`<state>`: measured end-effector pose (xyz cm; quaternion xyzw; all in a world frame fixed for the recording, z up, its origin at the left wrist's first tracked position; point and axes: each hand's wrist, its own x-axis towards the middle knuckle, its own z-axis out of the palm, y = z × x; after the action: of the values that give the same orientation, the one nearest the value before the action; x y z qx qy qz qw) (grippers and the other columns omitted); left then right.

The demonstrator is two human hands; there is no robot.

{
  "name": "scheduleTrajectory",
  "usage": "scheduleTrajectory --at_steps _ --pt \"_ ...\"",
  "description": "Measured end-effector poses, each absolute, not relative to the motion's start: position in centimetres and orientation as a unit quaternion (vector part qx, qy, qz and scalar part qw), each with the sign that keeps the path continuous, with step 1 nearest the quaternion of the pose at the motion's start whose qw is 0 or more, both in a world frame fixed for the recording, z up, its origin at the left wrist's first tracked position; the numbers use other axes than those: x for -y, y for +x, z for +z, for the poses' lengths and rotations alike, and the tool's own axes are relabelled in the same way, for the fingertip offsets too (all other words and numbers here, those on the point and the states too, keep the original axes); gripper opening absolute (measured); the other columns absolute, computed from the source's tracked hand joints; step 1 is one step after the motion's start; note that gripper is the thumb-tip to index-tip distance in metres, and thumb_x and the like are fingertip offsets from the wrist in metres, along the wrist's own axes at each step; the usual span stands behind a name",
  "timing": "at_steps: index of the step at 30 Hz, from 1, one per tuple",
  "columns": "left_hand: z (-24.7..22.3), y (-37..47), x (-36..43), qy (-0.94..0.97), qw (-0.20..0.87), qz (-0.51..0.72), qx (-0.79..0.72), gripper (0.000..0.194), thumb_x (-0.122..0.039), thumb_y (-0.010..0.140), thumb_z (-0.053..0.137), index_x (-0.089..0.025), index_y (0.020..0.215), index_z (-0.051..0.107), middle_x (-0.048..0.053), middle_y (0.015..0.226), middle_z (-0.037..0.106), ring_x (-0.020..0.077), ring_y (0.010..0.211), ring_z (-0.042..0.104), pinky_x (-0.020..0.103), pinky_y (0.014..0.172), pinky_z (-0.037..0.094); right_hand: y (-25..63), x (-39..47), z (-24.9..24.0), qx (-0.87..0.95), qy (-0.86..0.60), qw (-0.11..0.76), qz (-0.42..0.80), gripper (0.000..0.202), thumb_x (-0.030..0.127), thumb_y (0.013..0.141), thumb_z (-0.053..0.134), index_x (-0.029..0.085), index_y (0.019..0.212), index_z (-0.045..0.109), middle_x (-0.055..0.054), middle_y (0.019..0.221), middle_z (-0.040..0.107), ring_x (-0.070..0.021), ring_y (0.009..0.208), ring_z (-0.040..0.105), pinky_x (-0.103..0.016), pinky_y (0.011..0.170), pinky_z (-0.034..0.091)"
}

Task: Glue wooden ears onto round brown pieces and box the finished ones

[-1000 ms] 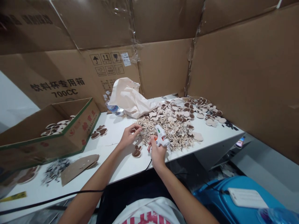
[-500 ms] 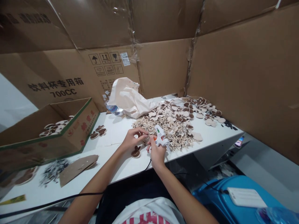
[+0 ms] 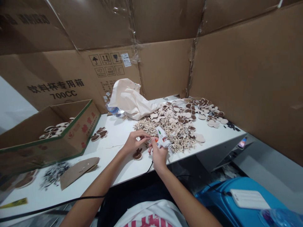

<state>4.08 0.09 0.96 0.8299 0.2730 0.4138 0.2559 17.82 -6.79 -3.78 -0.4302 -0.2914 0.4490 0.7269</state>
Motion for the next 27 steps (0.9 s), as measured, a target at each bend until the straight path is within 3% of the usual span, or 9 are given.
scheduleTrajectory --at_steps 12,20,23,27 --pt "1.4 4.3 0.6 0.83 0.269 0.375 -0.312 0.014 -0.031 0.1 0.067 -0.02 0.096 0.075 0.005 0.091 0.075 0.0167 0.076 0.064 0.03 0.072 0.05 17.8 6.7 -3.9 0.293 -0.431 0.725 0.451 0.037 0.055 0.085 0.081 0.021 0.089 0.068 0.003 0.067 0.065 -0.0112 0.044 0.054 -0.023 0.042 0.042" --pt "1.0 3.3 -0.4 0.783 0.263 0.415 -0.383 0.015 -0.035 0.099 0.066 -0.021 0.096 0.072 0.003 0.094 0.073 0.0177 0.081 0.064 0.031 0.074 0.048 18.1 7.1 -3.5 0.3 -0.445 0.717 0.445 0.032 0.049 0.09 0.075 0.021 0.08 0.063 0.004 0.061 0.062 -0.0103 0.043 0.052 -0.022 0.044 0.041" --pt "0.8 3.2 -0.7 0.748 0.294 0.443 -0.397 0.021 -0.042 0.1 0.065 -0.021 0.097 0.069 0.004 0.096 0.072 0.0185 0.084 0.065 0.031 0.075 0.05 18.0 7.0 -3.7 0.28 -0.435 0.729 0.448 0.031 0.049 0.088 0.077 0.022 0.084 0.064 0.005 0.065 0.063 -0.0107 0.044 0.054 -0.023 0.043 0.041" --pt "0.3 3.5 -0.7 0.716 0.381 0.444 -0.381 0.027 -0.049 0.102 0.062 -0.022 0.102 0.062 0.008 0.112 0.075 0.0195 0.096 0.068 0.031 0.081 0.053 17.9 6.8 -4.0 0.275 -0.42 0.742 0.445 0.032 0.049 0.09 0.077 0.022 0.082 0.062 0.005 0.066 0.063 -0.0106 0.044 0.054 -0.023 0.043 0.042"
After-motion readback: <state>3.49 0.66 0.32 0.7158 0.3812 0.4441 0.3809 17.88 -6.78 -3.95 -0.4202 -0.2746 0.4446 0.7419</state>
